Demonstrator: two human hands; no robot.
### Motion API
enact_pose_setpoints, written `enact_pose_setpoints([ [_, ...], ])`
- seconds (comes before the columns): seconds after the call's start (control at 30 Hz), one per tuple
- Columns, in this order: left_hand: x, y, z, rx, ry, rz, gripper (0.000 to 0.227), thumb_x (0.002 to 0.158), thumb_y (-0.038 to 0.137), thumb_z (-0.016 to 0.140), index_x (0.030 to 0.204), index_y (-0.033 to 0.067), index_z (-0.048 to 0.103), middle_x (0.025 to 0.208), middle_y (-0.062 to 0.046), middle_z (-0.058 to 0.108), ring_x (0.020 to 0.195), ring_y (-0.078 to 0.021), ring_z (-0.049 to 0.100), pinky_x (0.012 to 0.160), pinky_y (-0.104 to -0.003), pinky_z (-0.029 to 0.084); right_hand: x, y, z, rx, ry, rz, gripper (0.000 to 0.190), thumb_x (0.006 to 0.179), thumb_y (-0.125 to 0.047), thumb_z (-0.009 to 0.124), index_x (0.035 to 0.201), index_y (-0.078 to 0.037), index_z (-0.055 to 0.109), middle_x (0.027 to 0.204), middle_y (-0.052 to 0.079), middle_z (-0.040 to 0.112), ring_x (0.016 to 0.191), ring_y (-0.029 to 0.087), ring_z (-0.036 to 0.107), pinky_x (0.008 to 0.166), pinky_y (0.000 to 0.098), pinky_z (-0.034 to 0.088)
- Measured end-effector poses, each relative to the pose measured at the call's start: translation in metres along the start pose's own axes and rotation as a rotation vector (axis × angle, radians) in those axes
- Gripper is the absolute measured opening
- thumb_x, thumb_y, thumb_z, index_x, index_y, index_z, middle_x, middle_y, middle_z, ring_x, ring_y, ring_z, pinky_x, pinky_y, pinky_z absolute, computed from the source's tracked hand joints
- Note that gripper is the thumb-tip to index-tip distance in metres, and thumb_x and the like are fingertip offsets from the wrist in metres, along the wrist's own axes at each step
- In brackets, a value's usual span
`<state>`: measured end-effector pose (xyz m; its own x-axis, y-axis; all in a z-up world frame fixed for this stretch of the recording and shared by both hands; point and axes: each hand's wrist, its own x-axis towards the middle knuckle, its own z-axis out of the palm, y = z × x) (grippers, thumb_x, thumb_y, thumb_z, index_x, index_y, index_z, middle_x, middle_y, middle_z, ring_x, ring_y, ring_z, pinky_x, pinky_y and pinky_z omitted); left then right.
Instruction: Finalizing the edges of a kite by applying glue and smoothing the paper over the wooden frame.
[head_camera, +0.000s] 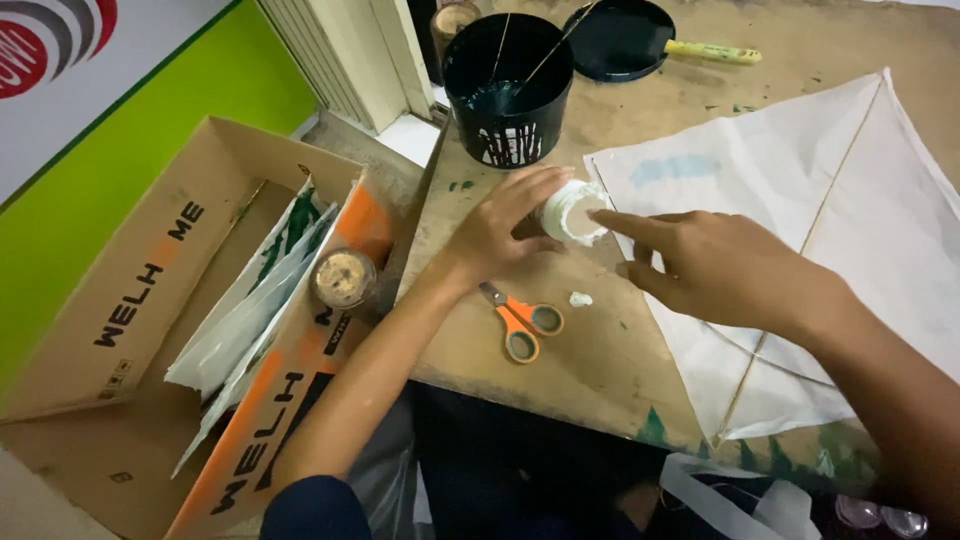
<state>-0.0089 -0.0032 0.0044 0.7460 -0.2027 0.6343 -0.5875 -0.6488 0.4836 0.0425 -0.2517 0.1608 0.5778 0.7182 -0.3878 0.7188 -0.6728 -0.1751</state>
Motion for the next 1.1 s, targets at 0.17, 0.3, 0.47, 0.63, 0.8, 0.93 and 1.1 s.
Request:
enact_pose_setpoints([
  [0.17, 0.000, 0.002, -0.004, -0.023, -0.003, -0.096, 0.077, 0.093, 0.051, 0.074, 0.154, 0.0160, 0.044, 0.156, -0.010, 0.052, 0.149, -0.0313, 0.047, 0.124, -0.053, 0.044, 0.017, 0.016, 0.017, 0.038, 0.048, -0.142, 0.060, 0.098, -0.035, 0.048, 0.157, -0.037, 0.039, 0.119, 0.001, 0.074, 0.089, 0.029, 0.074, 0.073, 0.0446, 0.055],
  [0.3, 0.006, 0.008, -0.014, -0.028, 0.018, -0.464, 0.087, 0.083, 0.063, 0.071, 0.152, 0.0158, 0.046, 0.158, -0.013, 0.048, 0.149, -0.0341, 0.042, 0.115, -0.064, 0.042, 0.007, 0.024, 0.006, 0.253, 0.298, -0.287, 0.059, 0.095, -0.018, 0.061, 0.153, -0.021, 0.052, 0.097, -0.001, 0.077, 0.068, 0.022, 0.070, 0.064, 0.0383, 0.055],
  [0.47, 0.001, 0.001, -0.026, -0.001, 0.110, -0.354, 0.095, 0.084, 0.048, 0.082, 0.157, 0.0079, 0.036, 0.157, -0.016, 0.051, 0.148, -0.0310, 0.044, 0.123, -0.047, 0.039, 0.007, 0.048, 0.045, 0.319, 0.603, -0.417, 0.059, 0.098, -0.017, 0.062, 0.153, -0.006, 0.045, 0.125, 0.018, 0.064, 0.113, 0.033, 0.060, 0.092, 0.0459, 0.048],
  [0.63, 0.013, 0.015, -0.029, 0.186, 0.287, -0.066, 0.073, 0.101, 0.056, 0.060, 0.151, 0.0048, 0.046, 0.150, -0.015, 0.058, 0.140, -0.0350, 0.057, 0.122, -0.051, 0.049, 0.001, 0.077, 0.102, 0.269, 0.676, -0.325, 0.057, 0.101, -0.024, 0.055, 0.154, -0.005, 0.042, 0.149, 0.021, 0.048, 0.137, 0.043, 0.043, 0.110, 0.0576, 0.034],
  [0.8, 0.047, 0.062, -0.009, 0.088, 0.310, 0.308, 0.019, 0.107, 0.011, 0.061, 0.122, -0.0009, 0.062, 0.119, -0.019, 0.068, 0.116, -0.0376, 0.067, 0.109, -0.051, 0.057, -0.014, 0.102, 0.141, 0.222, 0.805, -0.247, 0.058, 0.098, -0.014, 0.059, 0.153, -0.008, 0.043, 0.157, 0.021, 0.043, 0.143, 0.050, 0.034, 0.119, 0.0620, 0.028],
  [0.93, 0.071, 0.065, 0.062, 0.045, 0.297, 0.244, 0.025, 0.099, 0.026, 0.070, 0.121, 0.0136, 0.071, 0.112, -0.003, 0.074, 0.106, -0.0270, 0.072, 0.098, -0.040, 0.058, -0.022, 0.107, 0.142, 0.221, 0.821, -0.167, 0.062, 0.094, -0.016, 0.063, 0.153, -0.005, 0.047, 0.150, 0.023, 0.045, 0.137, 0.056, 0.038, 0.108, 0.0743, 0.030],
  [1.1, 0.091, 0.063, 0.096, -0.001, -0.060, 0.041, 0.031, 0.098, 0.017, 0.067, 0.128, 0.0085, 0.066, 0.117, -0.014, 0.071, 0.112, -0.0378, 0.069, 0.095, -0.050, 0.057, -0.025, 0.123, 0.151, 0.132, 0.828, 0.002, 0.064, 0.103, -0.026, 0.058, 0.160, -0.007, 0.037, 0.159, 0.026, 0.032, 0.141, 0.062, 0.025, 0.111, 0.0769, 0.023],
])
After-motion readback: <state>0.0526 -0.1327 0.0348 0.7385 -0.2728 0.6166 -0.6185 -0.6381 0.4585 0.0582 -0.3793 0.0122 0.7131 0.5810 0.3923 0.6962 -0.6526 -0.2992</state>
